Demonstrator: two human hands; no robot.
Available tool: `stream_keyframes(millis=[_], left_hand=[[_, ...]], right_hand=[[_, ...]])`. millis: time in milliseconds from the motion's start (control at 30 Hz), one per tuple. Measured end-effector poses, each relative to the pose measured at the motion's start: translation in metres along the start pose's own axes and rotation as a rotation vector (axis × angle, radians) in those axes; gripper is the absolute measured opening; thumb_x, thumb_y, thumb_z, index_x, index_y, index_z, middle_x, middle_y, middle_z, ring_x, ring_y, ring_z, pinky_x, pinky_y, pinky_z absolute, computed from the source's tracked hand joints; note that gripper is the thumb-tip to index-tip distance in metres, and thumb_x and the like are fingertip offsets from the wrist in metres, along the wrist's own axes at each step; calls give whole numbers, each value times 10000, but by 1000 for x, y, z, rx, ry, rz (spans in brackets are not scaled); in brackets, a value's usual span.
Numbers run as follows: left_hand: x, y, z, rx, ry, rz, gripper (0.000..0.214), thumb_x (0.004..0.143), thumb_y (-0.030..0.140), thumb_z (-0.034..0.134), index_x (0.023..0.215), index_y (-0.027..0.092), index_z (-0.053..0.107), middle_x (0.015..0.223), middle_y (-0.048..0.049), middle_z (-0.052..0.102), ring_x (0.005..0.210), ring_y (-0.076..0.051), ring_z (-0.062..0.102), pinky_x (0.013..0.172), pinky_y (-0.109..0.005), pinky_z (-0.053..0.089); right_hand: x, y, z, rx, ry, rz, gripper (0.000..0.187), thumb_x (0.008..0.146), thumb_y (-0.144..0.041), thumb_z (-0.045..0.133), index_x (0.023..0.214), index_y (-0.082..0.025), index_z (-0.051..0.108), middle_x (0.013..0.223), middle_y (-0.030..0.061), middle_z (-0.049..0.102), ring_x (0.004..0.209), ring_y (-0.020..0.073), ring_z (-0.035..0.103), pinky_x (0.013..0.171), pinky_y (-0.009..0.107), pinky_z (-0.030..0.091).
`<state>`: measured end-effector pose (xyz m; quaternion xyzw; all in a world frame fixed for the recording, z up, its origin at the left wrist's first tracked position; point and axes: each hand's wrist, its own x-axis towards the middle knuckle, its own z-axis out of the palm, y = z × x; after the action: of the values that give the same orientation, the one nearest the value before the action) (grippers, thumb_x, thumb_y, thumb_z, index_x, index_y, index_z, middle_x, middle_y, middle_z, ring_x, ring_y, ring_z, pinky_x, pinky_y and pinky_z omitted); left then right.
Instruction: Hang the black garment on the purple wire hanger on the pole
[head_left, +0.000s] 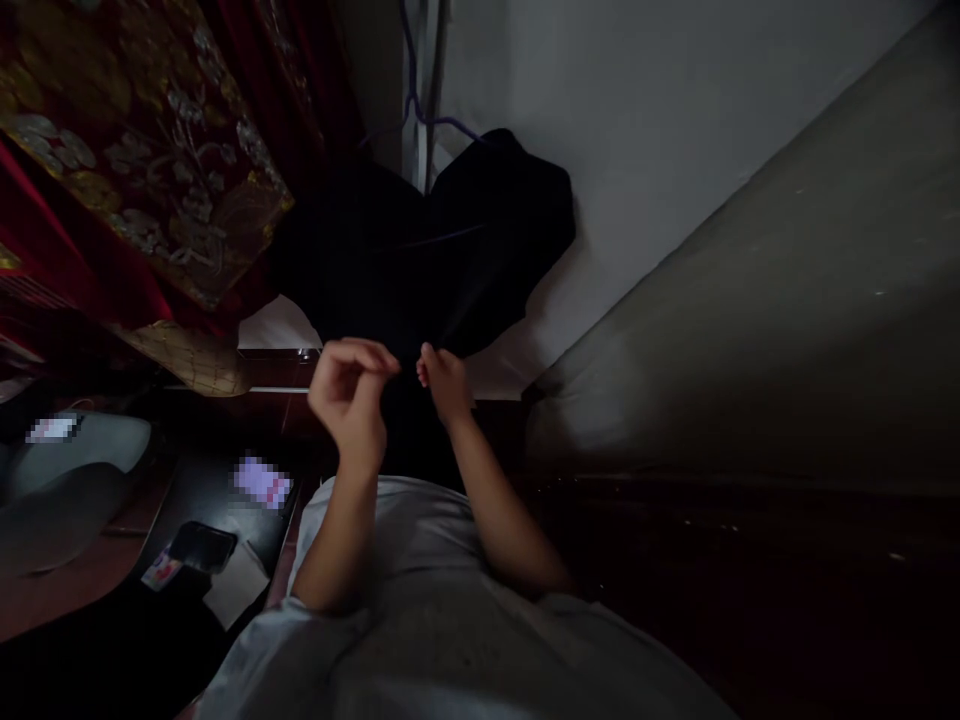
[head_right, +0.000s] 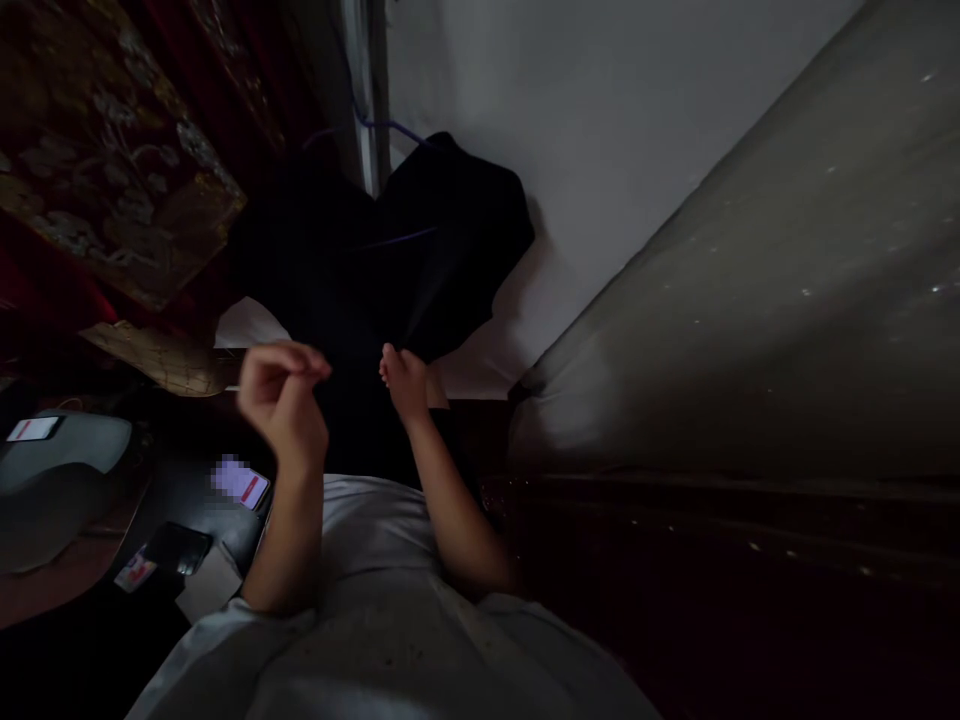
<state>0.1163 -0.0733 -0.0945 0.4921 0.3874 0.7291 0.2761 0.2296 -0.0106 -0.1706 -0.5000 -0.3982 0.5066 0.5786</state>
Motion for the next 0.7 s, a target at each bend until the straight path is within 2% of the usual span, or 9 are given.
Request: stream_keyframes(millis=[67,133,200,300,367,433,533,600,700], left_hand=[[8,-30,-1,167,-73,-40,125,866,63,618,896,184,603,871,-23,636,831,-150,654,772,-253,546],[11,-58,0,317,-200,-116,219,826,52,638,1001,179,602,973,-56,673,909,-180,672,813,-281,548],[9,-78,4,411,-244,-93,260,824,82,668,1056,173,592,1055,-85,675,988,-214,664,871,-316,537],[2,-85,12,469,-225,32,41,911,160,612,914,179,576,889,-48,642,852,-191,625,793,-288,493],[-2,-82,15,450,-239,59,108,951,185,565,844,185,551,786,-21,601,749,-169,586,717,-264,454],[-5,-81,16,449,-267,54,104,949,167,545,847,188,541,786,-18,598,739,-166,582,706,-256,442],[-8,-91,10,559,-342,-11,98,907,99,523,876,191,536,828,-31,609,782,-178,598,736,-260,449],[-8,-101,2,632,-399,-55,132,862,60,537,862,192,537,817,-32,608,778,-184,600,732,-263,447],[-2,-114,-11,659,-457,-81,162,817,29,562,816,190,545,760,-23,604,722,-183,595,687,-262,434]], right_hand=[[-2,-9,-3,-4,-26,-10,479,824,-649,648,749,-179,593,672,9,600,587,99,524,534,224,395],[-5,-18,-4,-8,-75,-16,466,789,-632,672,820,-168,639,726,24,640,604,103,529,531,224,390],[-10,-24,-4,-22,-125,-47,411,778,-569,690,844,-164,660,747,24,651,614,100,519,534,221,386],[-17,-30,-5,-18,-166,-65,324,792,-485,681,726,-173,624,653,-4,589,569,87,476,520,217,363],[-17,-35,-6,20,-198,-18,294,806,-439,661,697,-169,622,592,-13,555,519,78,446,492,215,338],[-11,-45,-4,67,-199,32,243,814,-378,650,716,-156,652,559,-13,550,485,70,434,463,208,313],[12,-80,3,126,-112,-8,199,842,-305,658,726,-144,660,541,-18,541,466,55,431,434,184,277],[32,-115,10,162,-62,-96,220,876,-312,671,732,-147,644,542,-33,523,451,42,409,415,168,242],[51,-171,20,197,-82,-193,321,927,-405,671,742,-151,608,552,-54,496,427,23,365,400,155,185]])
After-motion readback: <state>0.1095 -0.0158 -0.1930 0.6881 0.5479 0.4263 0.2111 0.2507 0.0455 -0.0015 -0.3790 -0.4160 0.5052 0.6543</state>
